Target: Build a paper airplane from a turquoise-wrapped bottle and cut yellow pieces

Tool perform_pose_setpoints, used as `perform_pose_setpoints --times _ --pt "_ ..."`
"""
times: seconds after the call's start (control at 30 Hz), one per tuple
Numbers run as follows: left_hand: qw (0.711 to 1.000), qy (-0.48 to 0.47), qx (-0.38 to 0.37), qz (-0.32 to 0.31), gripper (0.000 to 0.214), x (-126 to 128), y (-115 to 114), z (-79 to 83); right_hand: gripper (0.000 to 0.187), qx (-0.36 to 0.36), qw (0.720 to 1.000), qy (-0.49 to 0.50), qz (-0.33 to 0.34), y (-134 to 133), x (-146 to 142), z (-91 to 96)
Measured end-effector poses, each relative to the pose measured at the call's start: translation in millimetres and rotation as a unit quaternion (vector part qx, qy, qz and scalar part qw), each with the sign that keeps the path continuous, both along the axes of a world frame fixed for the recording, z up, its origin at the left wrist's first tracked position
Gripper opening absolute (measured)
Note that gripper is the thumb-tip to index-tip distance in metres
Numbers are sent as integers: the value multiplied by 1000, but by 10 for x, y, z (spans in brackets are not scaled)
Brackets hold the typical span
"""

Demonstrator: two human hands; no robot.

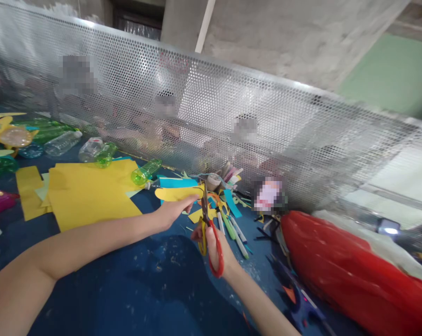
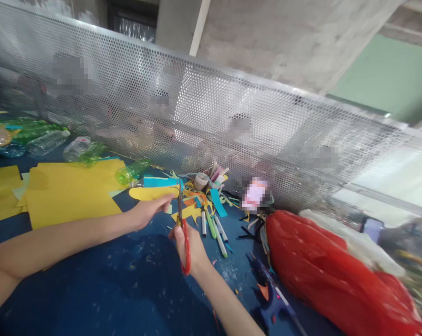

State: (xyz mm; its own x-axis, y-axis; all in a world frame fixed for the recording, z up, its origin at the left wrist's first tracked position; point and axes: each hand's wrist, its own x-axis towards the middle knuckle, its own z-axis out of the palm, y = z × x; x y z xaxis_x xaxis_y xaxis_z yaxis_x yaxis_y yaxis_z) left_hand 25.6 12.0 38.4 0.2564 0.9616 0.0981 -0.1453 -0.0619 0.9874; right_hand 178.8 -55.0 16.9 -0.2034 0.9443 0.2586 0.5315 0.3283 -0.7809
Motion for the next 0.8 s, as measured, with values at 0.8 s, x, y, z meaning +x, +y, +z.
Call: perform_pose_setpoints --times 0.8 --pt "999 16 43 -6 43 4 -25 -30 55 -105 986 121 -42 -32 -75 8"
